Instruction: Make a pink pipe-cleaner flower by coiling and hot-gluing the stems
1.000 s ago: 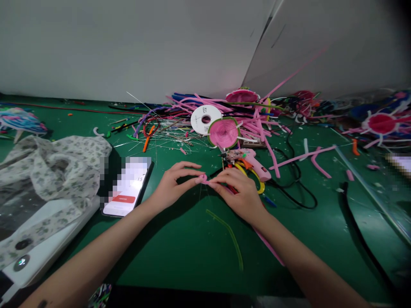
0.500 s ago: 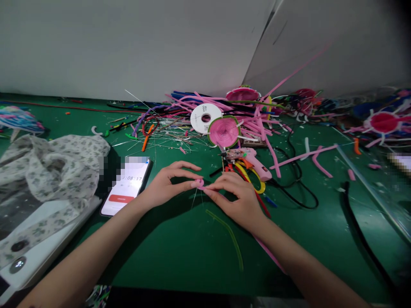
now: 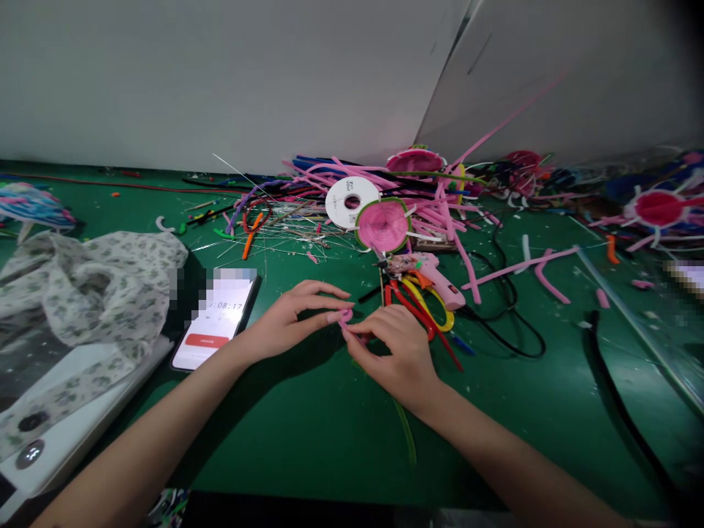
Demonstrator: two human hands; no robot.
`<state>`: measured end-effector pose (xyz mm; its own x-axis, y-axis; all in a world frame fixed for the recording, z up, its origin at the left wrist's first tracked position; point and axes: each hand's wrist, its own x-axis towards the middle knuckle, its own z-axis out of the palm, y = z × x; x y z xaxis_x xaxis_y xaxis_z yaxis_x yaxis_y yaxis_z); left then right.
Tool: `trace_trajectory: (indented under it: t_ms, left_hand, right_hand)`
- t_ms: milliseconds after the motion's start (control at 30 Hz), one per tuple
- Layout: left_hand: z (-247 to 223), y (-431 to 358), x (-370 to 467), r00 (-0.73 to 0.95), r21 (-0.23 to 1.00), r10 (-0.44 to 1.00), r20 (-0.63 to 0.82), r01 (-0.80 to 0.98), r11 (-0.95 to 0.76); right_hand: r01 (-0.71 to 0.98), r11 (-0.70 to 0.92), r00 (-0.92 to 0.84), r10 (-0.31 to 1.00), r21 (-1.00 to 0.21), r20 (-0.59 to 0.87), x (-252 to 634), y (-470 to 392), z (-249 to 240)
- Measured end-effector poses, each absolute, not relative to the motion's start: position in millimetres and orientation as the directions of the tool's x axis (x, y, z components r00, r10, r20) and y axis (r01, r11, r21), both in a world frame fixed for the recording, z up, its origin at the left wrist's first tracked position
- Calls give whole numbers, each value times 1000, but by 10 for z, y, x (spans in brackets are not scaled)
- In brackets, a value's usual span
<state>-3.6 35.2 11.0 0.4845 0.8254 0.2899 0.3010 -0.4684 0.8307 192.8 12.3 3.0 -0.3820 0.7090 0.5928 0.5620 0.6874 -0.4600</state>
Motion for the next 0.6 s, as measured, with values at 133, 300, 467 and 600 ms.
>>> trace_trajectory:
  t_ms: [133,300,467,600]
  left_hand:
    - [80,346,-8,445,837,847,290,312,-450]
    - [33,335,36,376,868,887,269,304,-392]
    - [22,330,45,364,896,900,241,273,-350]
    - [18,332,50,357,901,905,232,272,-338]
  right_hand:
    - [560,693,-386,704,-455,596,1939,142,30]
    - [548,706,-406,694,-449,595,1962,162,29]
    - [532,725,-439,678,-437,590,1987,185,31]
    - [521,755,-504,648,-398,571,2038,256,62]
